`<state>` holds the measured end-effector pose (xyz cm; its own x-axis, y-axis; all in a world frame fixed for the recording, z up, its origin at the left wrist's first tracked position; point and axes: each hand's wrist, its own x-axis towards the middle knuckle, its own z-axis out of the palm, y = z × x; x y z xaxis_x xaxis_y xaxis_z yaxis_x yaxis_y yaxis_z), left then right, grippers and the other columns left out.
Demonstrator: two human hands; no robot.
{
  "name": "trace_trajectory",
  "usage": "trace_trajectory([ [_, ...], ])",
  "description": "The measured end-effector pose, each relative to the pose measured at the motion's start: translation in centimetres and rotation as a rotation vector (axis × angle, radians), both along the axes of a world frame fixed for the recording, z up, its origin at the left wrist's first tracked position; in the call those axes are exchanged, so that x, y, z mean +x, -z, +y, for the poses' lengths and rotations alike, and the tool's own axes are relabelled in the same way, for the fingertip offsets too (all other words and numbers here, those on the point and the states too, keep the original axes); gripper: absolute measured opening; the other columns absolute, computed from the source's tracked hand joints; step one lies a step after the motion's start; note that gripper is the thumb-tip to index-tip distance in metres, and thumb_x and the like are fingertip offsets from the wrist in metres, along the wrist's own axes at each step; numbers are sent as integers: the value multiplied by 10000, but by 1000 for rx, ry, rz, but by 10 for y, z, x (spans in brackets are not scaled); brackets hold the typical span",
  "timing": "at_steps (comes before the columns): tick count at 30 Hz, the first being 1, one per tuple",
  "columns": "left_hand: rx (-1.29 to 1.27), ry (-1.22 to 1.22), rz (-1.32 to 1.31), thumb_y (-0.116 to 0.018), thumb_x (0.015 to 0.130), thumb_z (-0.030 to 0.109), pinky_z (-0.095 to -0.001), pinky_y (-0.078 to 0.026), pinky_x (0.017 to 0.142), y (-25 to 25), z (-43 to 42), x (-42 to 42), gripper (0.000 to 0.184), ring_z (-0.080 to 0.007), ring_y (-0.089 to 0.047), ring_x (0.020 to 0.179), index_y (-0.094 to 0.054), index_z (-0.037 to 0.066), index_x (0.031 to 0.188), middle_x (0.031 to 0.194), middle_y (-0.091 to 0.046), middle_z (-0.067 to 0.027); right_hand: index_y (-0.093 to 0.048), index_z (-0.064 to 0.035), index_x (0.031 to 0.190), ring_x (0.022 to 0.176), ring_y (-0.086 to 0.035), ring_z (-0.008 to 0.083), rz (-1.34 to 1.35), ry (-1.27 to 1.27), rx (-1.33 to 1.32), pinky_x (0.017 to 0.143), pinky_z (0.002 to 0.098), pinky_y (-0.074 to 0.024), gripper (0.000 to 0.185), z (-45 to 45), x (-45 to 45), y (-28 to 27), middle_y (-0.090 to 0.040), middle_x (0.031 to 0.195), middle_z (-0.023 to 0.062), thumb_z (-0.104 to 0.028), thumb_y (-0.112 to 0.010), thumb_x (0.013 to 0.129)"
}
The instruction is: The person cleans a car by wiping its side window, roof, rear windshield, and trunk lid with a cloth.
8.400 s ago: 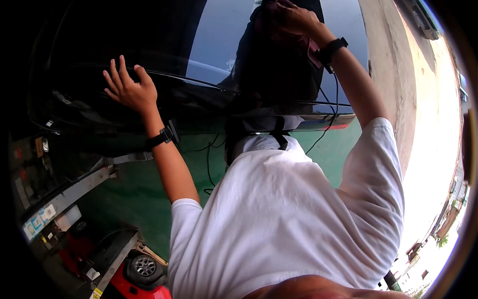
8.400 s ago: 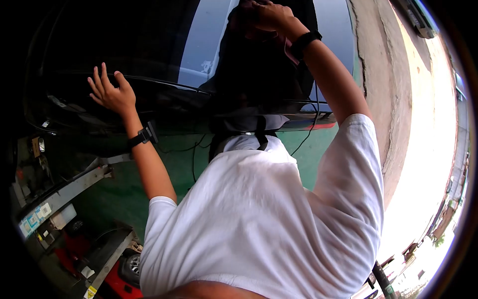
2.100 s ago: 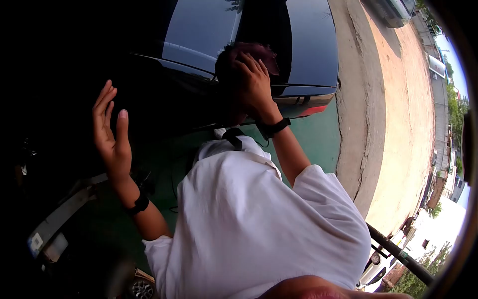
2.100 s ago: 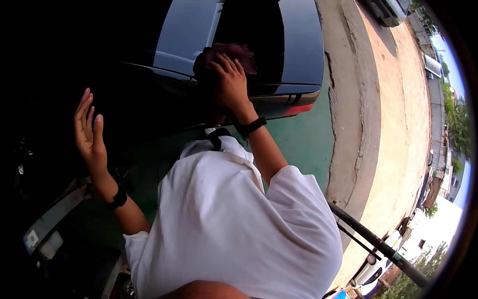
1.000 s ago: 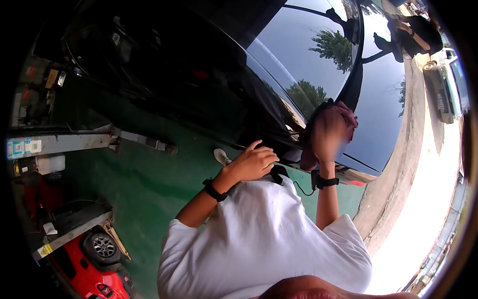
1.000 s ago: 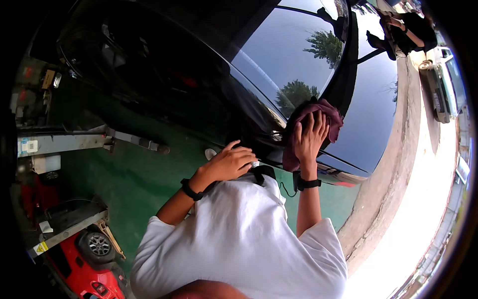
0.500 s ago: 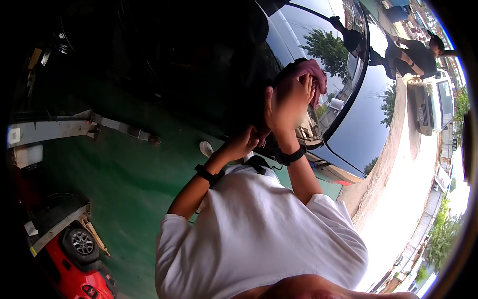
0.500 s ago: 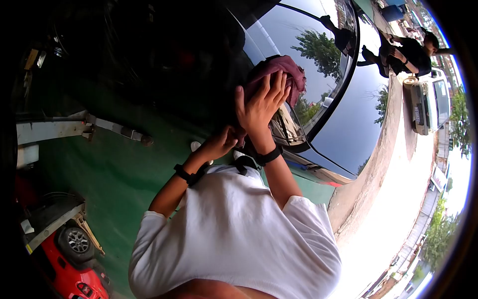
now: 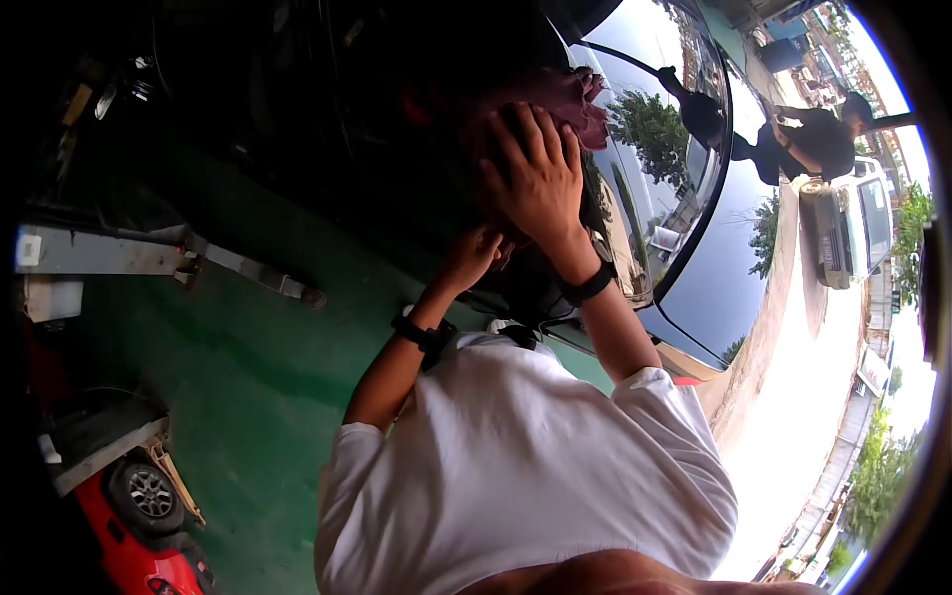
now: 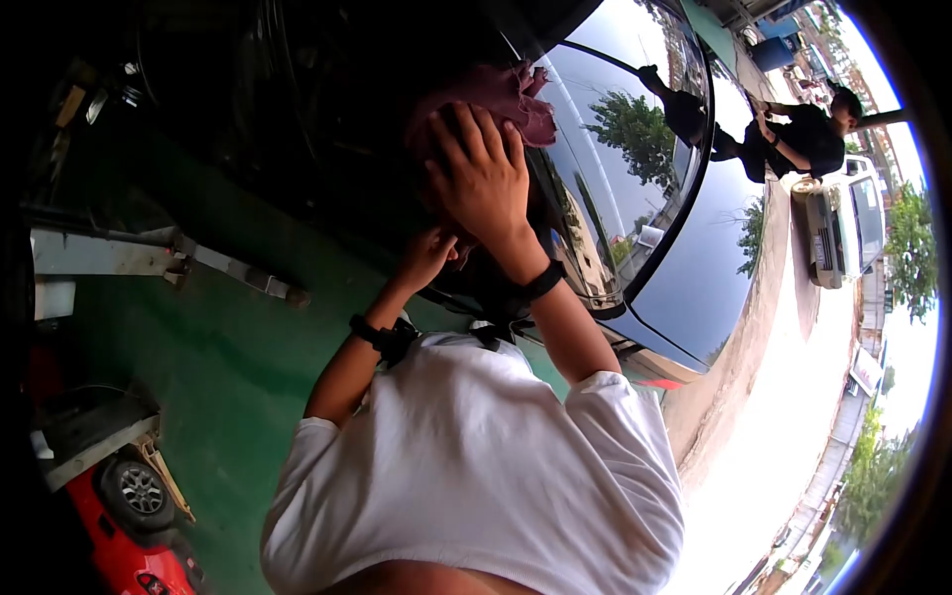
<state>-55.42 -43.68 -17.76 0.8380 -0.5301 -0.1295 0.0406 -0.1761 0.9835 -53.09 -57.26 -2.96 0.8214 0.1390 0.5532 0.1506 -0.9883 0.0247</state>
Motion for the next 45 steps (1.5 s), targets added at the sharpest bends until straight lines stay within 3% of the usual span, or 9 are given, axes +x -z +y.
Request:
trace_trajectory([
  [6, -45, -30, -80, -532, 984, 175, -307, -434, 597, 12, 14, 30, 190, -103, -562, 638, -630, 30, 909, 658, -602, -23, -524, -130, 1441, 1391, -427, 414, -11, 314, 189, 1137, 531, -333, 646, -35, -69, -6, -423, 1526, 230, -371, -714, 874],
  [12, -543, 81, -40, -604, 954, 89, -288, -502, 913, -110, 9, 38, 237, -115, -611, 1083, -580, 21, 1179, 1154, -643, -43, -432, 12, 1459, 1324, -474, 513, 479, 362, 149, 1062, 533, -442, 752, -75, -137, -37, -392, 1485, 360, -396, -710, 891],
  [15, -553, 338, -308, -640, 925, 64, -380, -450, 1081, -137, -9, 36, 388, -220, -560, 1277, -548, 53, 1302, 1387, -557, -102, -421, 45, 1451, 1323, -460, 540, 613, 300, 103, 1066, 546, -440, 774, -83, -137, -35, -390, 1456, 404, -421, -697, 898],
  [17, -305, 399, -900, -653, 901, 64, -450, -392, 1145, -127, -23, 36, 446, -305, -485, 1380, -563, 96, 1337, 1499, -478, -142, -405, 46, 1461, 1331, -425, 578, 641, 249, 50, 1080, 548, -432, 795, -79, -129, -40, -336, 1464, 444, -429, -697, 894],
  [25, -192, 339, -1156, -655, 861, -5, -461, -394, 1146, -80, -11, 51, 521, -366, -436, 1409, -585, 135, 1358, 1578, -379, -168, -318, -13, 1536, 1351, -371, 612, 336, 299, -150, 1094, 632, -368, 830, -80, -46, -24, -242, 1538, 411, -376, -707, 900],
  [31, -353, 265, -777, -628, 891, -3, -444, -398, 1150, -86, 24, 86, 568, -386, -394, 1440, -553, 133, 1437, 1594, -349, -177, -228, -10, 1571, 1303, -332, 705, 184, 293, -73, 1075, 684, -351, 907, -31, 6, -30, -206, 1541, 429, -393, -704, 901],
  [36, -225, 137, -933, -620, 889, -8, -464, -358, 1182, -89, 50, 113, 632, -399, -339, 1471, -488, 124, 1493, 1613, -298, -191, -212, -21, 1582, 1302, -321, 711, 90, 318, -154, 1059, 716, -337, 982, -6, 52, -43, -198, 1533, 445, -529, -686, 887],
  [44, -99, -94, -716, -641, 894, 39, -480, -344, 1188, -105, 71, 126, 796, -424, -290, 1487, -275, 131, 1595, 1643, -195, -236, -241, -202, 1605, 1404, -296, 590, -82, 192, -52, 1131, 664, -265, 1052, -2, 151, -78, -216, 1611, 306, -753, -646, 805],
  [45, -83, -95, -696, -641, 894, 39, -480, -344, 1188, -105, 75, 125, 796, -424, -290, 1487, -275, 131, 1595, 1643, -195, -236, -343, -154, 1553, 1408, -324, 522, -168, 212, -45, 1144, 600, -290, 936, 9, 150, -79, -306, 1578, 259, -606, -700, 815],
])
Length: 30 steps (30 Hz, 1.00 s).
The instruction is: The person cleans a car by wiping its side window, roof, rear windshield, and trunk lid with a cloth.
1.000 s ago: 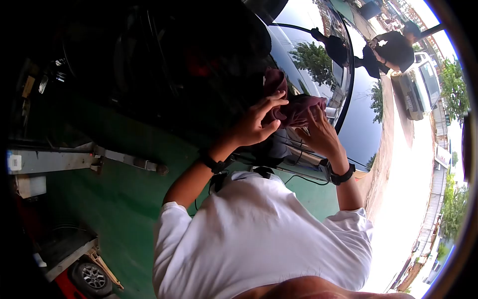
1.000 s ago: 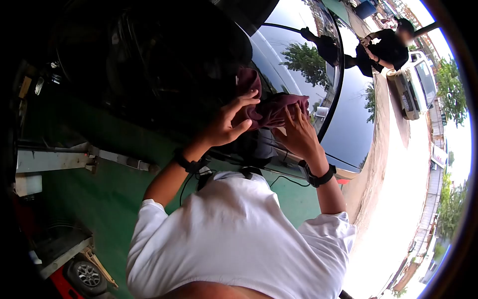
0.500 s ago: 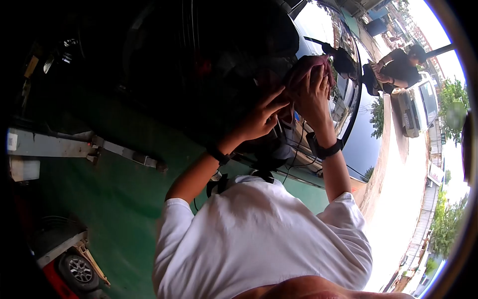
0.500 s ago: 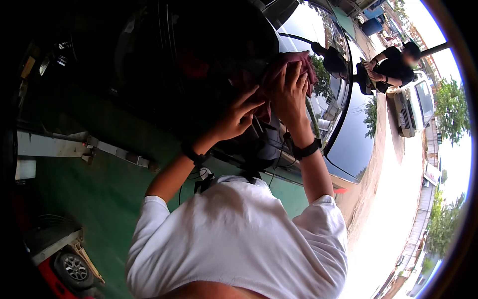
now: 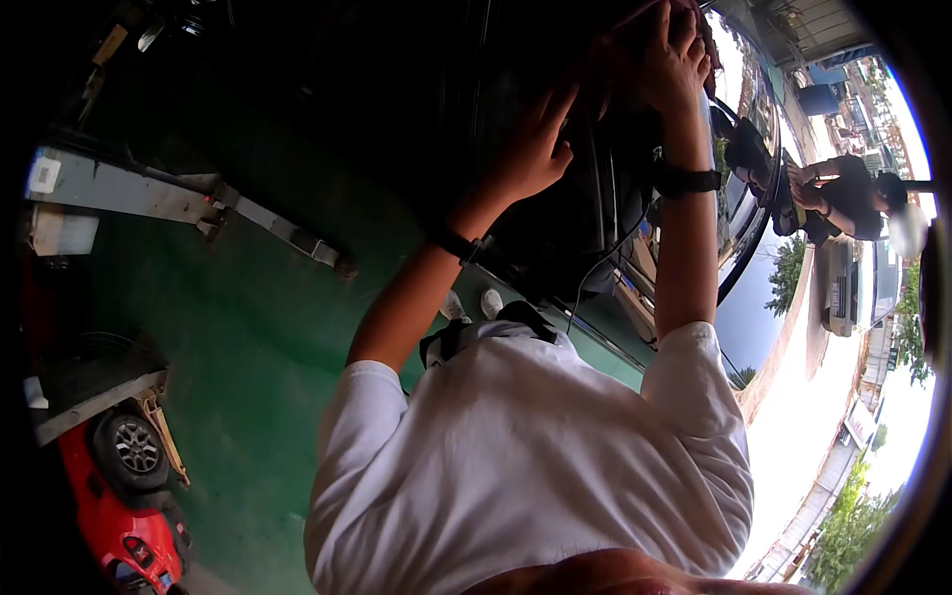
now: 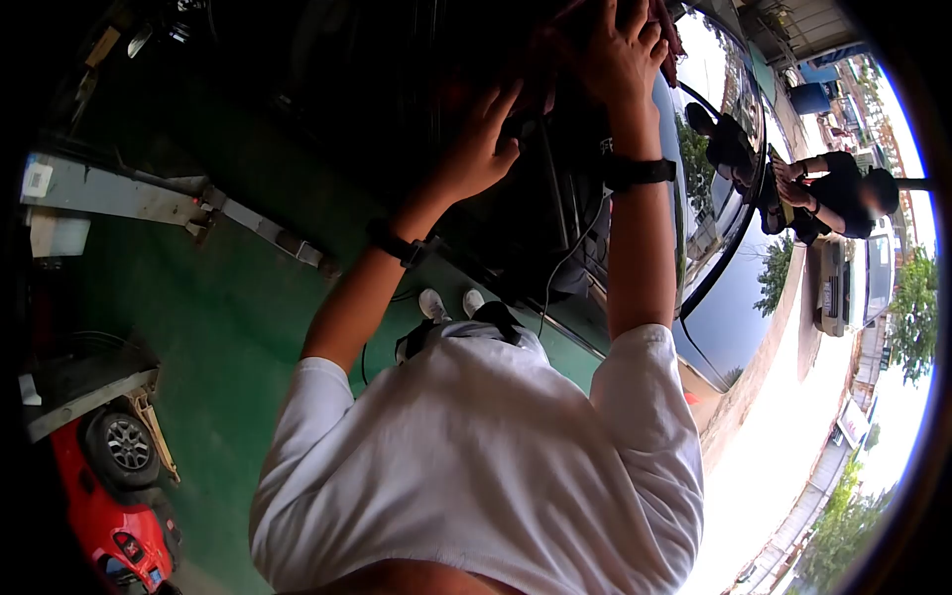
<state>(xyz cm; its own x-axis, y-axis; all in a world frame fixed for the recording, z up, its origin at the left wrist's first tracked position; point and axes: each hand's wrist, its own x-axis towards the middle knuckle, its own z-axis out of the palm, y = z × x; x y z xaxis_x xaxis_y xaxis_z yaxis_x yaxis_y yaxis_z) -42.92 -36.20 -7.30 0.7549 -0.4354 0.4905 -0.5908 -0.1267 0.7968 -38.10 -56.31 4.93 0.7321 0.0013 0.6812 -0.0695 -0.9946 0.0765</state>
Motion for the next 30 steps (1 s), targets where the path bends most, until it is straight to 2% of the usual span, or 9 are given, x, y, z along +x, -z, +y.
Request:
trace_trajectory([
  [1, 18, -4, -34, -644, 898, 58, -473, -356, 1181, -4, 4, -1, 775, -423, -296, 1484, -289, 117, 1585, 1641, -203, -238, -444, -107, 1501, 1412, -352, 454, -90, 21, 0, 1157, 535, -315, 823, 16, -6, -6, -397, 1546, 213, -459, -754, 825],
  [2, 34, -10, -69, -647, 902, 78, -467, -368, 1174, -3, 8, -3, 756, -422, -303, 1481, -304, 103, 1575, 1639, -210, -240, -266, -97, 1584, 1429, -285, 510, 52, 29, 39, 1158, 572, -282, 1054, 17, -13, -11, -241, 1608, 268, -544, -788, 785],
  [5, 197, -95, -247, -646, 912, 114, -461, -387, 1160, 14, 15, -13, 710, -420, -321, 1472, -335, 75, 1549, 1631, -237, -240, -297, -78, 1567, 1417, -319, 489, -88, 78, -35, 1167, 569, -263, 1000, 27, -25, 9, -300, 1584, 260, -514, -779, 806],
  [6, 207, -102, -242, -646, 912, 114, -461, -387, 1160, 19, 17, -16, 710, -420, -321, 1472, -335, 75, 1549, 1631, -237, -240, -235, -233, 1609, 1436, -244, 587, -71, -2, 10, 1159, 663, -198, 1070, 10, -17, 29, -211, 1620, 298, -786, -636, 786],
  [9, 225, -7, -74, -635, 923, 135, -464, -386, 1159, 27, 25, -32, 681, -414, -324, 1471, -344, 63, 1535, 1626, -259, -233, -234, -250, 1612, 1462, -194, 580, -72, 29, 60, 1172, 665, -150, 1063, 19, -37, 49, -211, 1624, 292, -782, -639, 786],
  [14, 213, 65, 62, -618, 925, 112, -471, -363, 1176, 50, 30, -50, 693, -412, -290, 1490, -313, 64, 1545, 1645, -218, -213, -379, -253, 1565, 1454, -224, 576, -71, 85, 62, 1153, 664, -214, 945, 36, -65, 67, -291, 1611, 253, -695, -697, 792],
  [21, 223, 59, -142, -643, 863, 38, -497, -357, 1182, 65, 27, -33, 732, -420, -321, 1473, -360, 76, 1537, 1627, -260, -209, -354, -255, 1575, 1434, -254, 576, -68, 146, 103, 1149, 656, -221, 1000, 34, -76, 53, -310, 1588, 274, -692, -734, 760],
  [26, 233, 58, -345, -628, 863, 22, -499, -334, 1195, 3, 23, 14, 660, -432, -291, 1484, -418, 18, 1489, 1622, -259, -216, -383, -95, 1537, 1378, -393, 533, -161, 173, 140, 1127, 638, -278, 1090, 12, -39, 22, -416, 1508, 294, -763, -709, 739],
  [30, 174, 53, -444, -640, 862, 38, -526, -333, 1187, -34, 19, 52, 652, -470, -272, 1480, -414, -31, 1470, 1616, -242, -248, -359, -78, 1538, 1429, -364, 456, -124, 128, 222, 1170, 575, -246, 1038, 11, -9, 0, -420, 1514, 264, -707, -709, 791],
])
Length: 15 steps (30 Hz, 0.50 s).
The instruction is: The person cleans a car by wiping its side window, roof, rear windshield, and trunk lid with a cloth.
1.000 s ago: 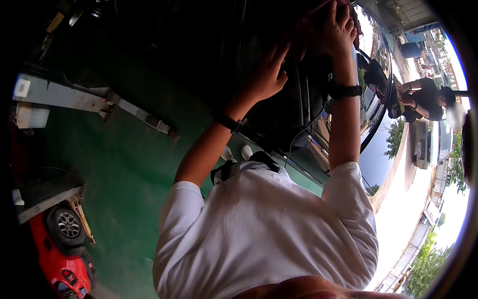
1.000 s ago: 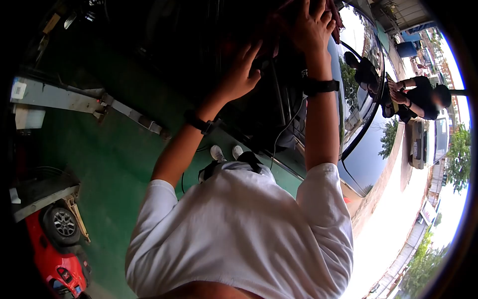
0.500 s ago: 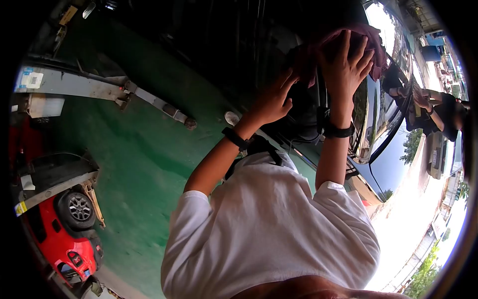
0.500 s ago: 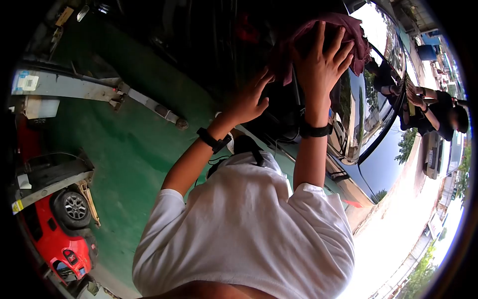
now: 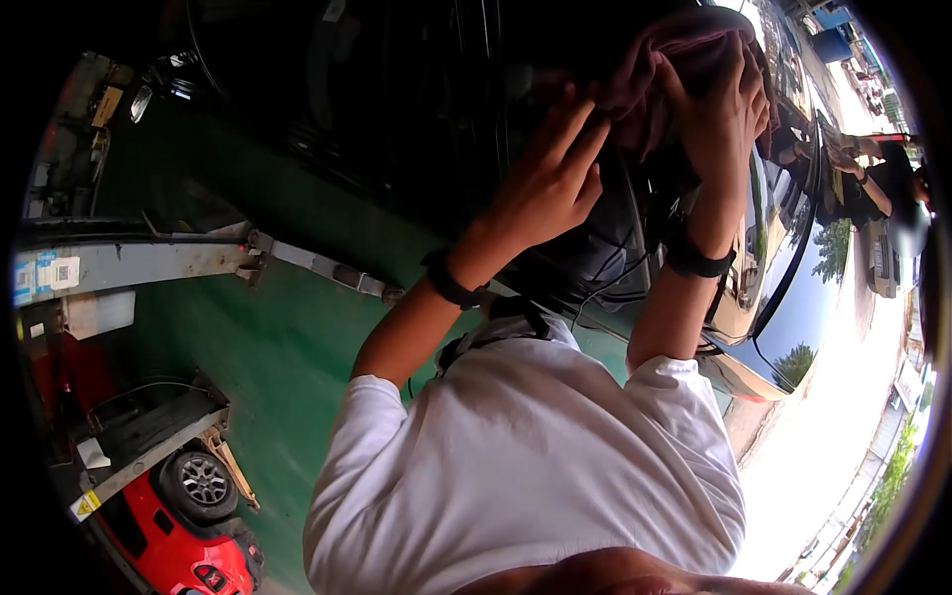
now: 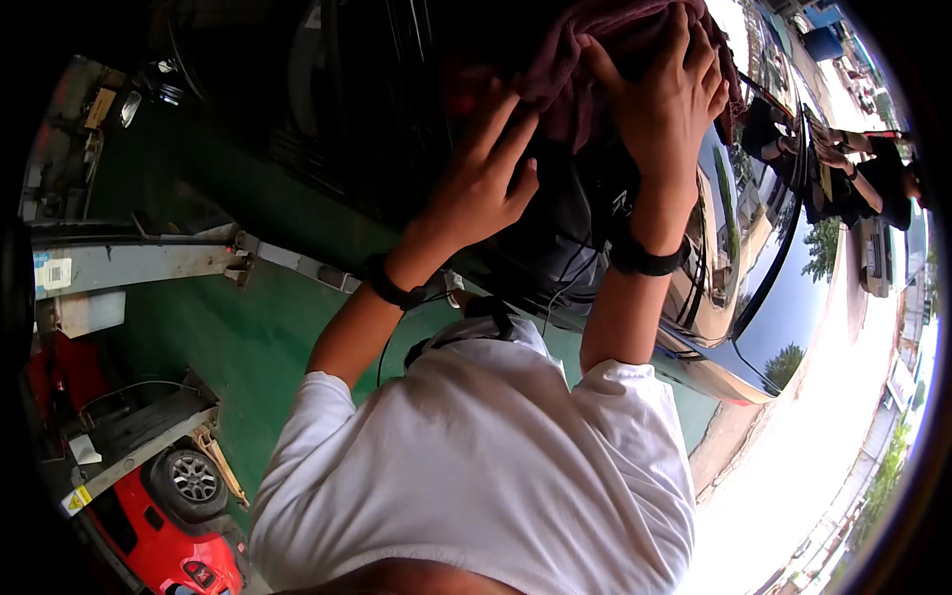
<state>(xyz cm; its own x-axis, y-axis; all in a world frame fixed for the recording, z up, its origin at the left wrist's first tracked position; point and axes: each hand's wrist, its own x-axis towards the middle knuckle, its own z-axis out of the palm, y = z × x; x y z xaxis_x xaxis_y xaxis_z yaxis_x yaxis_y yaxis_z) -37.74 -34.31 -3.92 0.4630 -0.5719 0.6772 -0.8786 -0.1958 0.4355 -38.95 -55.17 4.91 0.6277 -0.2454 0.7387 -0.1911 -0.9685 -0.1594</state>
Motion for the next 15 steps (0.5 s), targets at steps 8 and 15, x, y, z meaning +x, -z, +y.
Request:
trace_trajectory([
  [8, -186, 2, -192, -650, 932, 284, -503, -311, 1179, -92, 12, 81, 729, -471, -316, 1445, -352, -48, 1509, 1552, -313, -314, -382, -47, 1515, 1423, -381, 441, 11, 312, -33, 1171, 536, -269, 1025, 36, 19, -15, -449, 1490, 262, -692, -717, 793],
  [15, 69, 210, -158, -687, 878, 77, -474, -286, 1222, -109, 0, 109, 791, -398, -276, 1504, -287, -53, 1547, 1634, -237, -227, -449, -49, 1484, 1374, -449, 432, 37, 164, 110, 1146, 540, -316, 1026, 21, 2, -26, -487, 1470, 238, -688, -762, 744],
])
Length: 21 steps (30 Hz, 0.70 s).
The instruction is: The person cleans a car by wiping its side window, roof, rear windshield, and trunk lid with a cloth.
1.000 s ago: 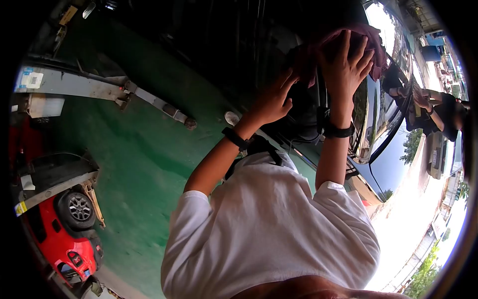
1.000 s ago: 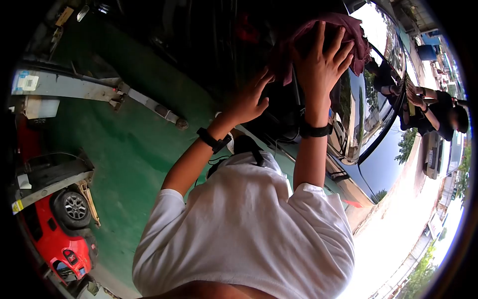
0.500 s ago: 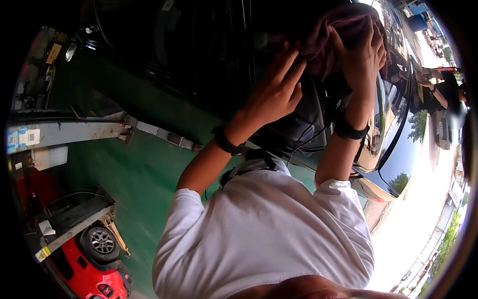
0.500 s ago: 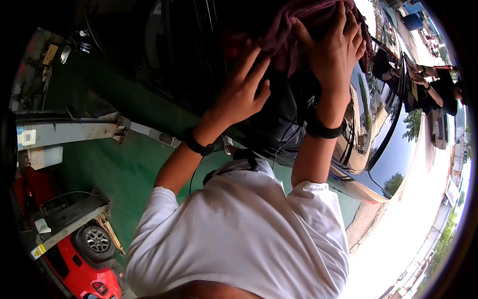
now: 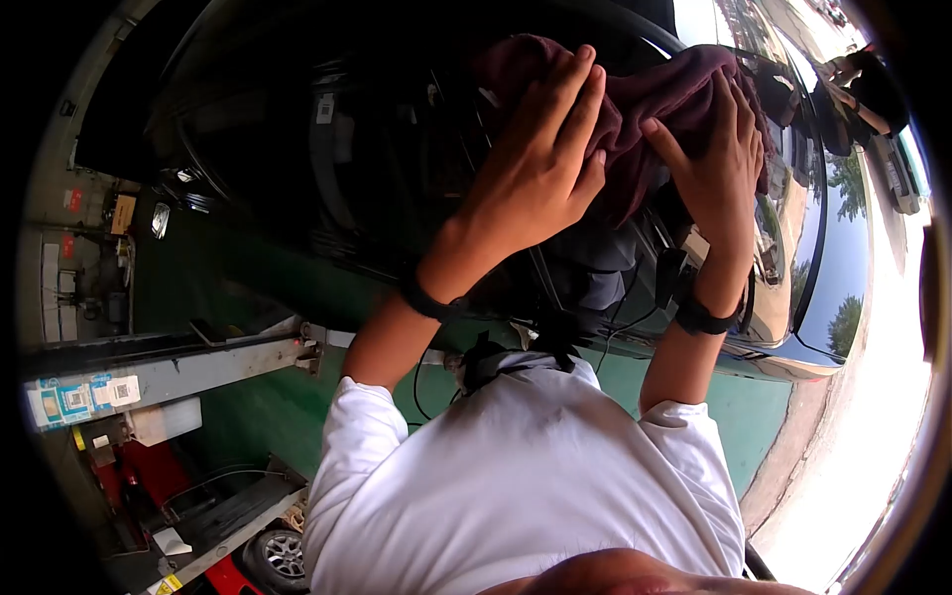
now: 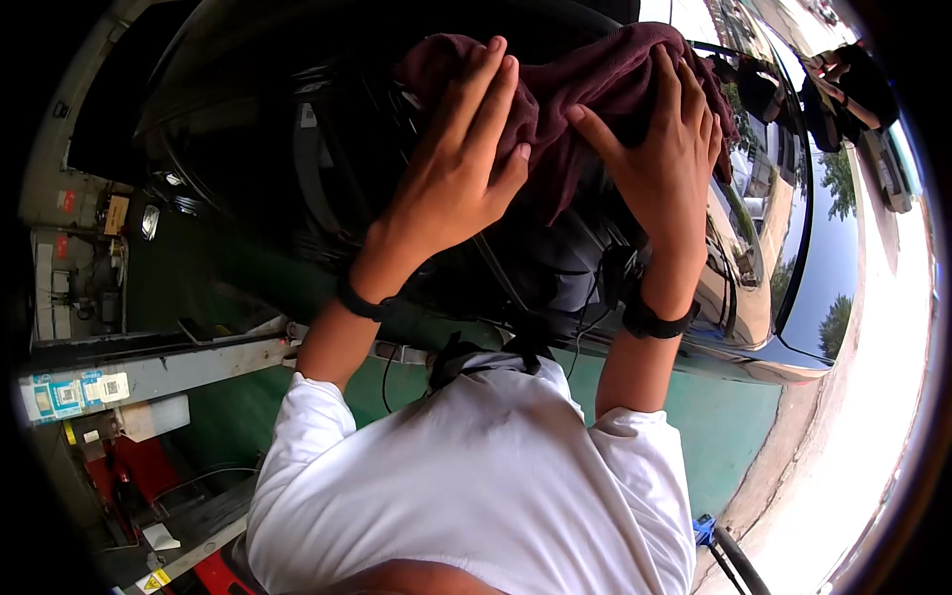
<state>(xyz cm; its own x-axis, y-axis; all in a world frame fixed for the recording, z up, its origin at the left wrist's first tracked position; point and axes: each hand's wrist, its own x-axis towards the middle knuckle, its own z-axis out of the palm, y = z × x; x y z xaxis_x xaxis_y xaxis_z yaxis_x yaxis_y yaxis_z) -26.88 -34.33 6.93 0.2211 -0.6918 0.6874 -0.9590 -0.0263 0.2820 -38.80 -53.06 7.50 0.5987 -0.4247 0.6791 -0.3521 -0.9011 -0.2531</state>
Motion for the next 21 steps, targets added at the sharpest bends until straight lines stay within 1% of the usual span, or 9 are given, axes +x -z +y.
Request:
trace_trajectory([
  [2, 35, 95, 21, -698, 868, 78, -475, -289, 1218, -1, 0, 0, 807, -396, -282, 1502, -289, -38, 1553, 1637, -243, -211, -459, -45, 1477, 1374, -452, 422, 3, -23, 10, 1145, 513, -332, 997, -13, 4, -3, -482, 1476, 232, -648, -781, 750],
  [4, 37, 144, 23, -702, 867, 81, -473, -290, 1216, 1, 6, 8, 809, -391, -284, 1503, -292, -33, 1555, 1638, -249, -204, -464, -41, 1471, 1370, -459, 418, -54, -194, 22, 1136, 506, -349, 966, -22, 12, -5, -480, 1477, 230, -611, -792, 763],
  [6, 40, 189, 20, -705, 866, 84, -472, -292, 1214, 2, 14, 20, 812, -387, -285, 1503, -295, -27, 1558, 1639, -254, -197, -479, -35, 1456, 1363, -464, 422, -49, -180, 22, 1128, 498, -365, 930, -17, 20, -9, -484, 1472, 227, -578, -800, 773],
  [9, 38, 143, 8, -714, 879, 127, -463, -297, 1207, 5, 31, 43, 798, -355, -308, 1501, -319, -7, 1559, 1628, -301, -182, -491, -31, 1443, 1351, -471, 432, 5, -92, -52, 1120, 497, -370, 947, -10, 37, -11, -487, 1469, 226, -596, -810, 754],
  [11, 54, 129, -12, -715, 883, 138, -461, -301, 1205, 4, 45, 58, 790, -354, -317, 1496, -328, -6, 1556, 1620, -318, -180, -526, -78, 1417, 1368, -453, 431, 26, -77, -59, 1106, 504, -376, 701, 6, 50, -21, -485, 1479, 217, -462, -736, 869],
  [15, 67, 78, -53, -705, 914, 202, -470, -308, 1197, -2, 66, 85, 756, -364, -327, 1491, -349, -12, 1544, 1612, -337, -186, -526, -54, 1417, 1391, -446, 391, 169, 34, -65, 1116, 475, -388, 657, 51, 85, -54, -508, 1478, 170, -392, -728, 890],
  [18, 56, 67, -17, -680, 948, 274, -493, -296, 1196, 3, 83, 104, 732, -383, -304, 1500, -359, -27, 1533, 1618, -320, -203, -550, -28, 1403, 1353, -454, 472, 40, -78, -171, 1170, 505, -315, 601, 94, 119, -63, -522, 1469, 209, -353, -672, 912],
  [20, 24, -79, -33, -699, 929, 283, -490, -321, 1184, 6, 97, 117, 711, -366, -347, 1479, -409, -6, 1510, 1591, -361, -212, -589, 0, 1348, 1313, -495, 475, 30, -147, -203, 1150, 511, -343, 524, 116, 140, -63, -550, 1436, 225, -285, -640, 912],
  [21, 50, -114, -35, -681, 943, 283, -501, -304, 1193, 8, 108, 125, 709, -385, -314, 1493, -390, -14, 1518, 1603, -335, -221, -607, 31, 1304, 1297, -510, 475, -21, -175, -186, 1135, 515, -359, 484, 130, 152, -62, -559, 1418, 241, -250, -616, 910],
])
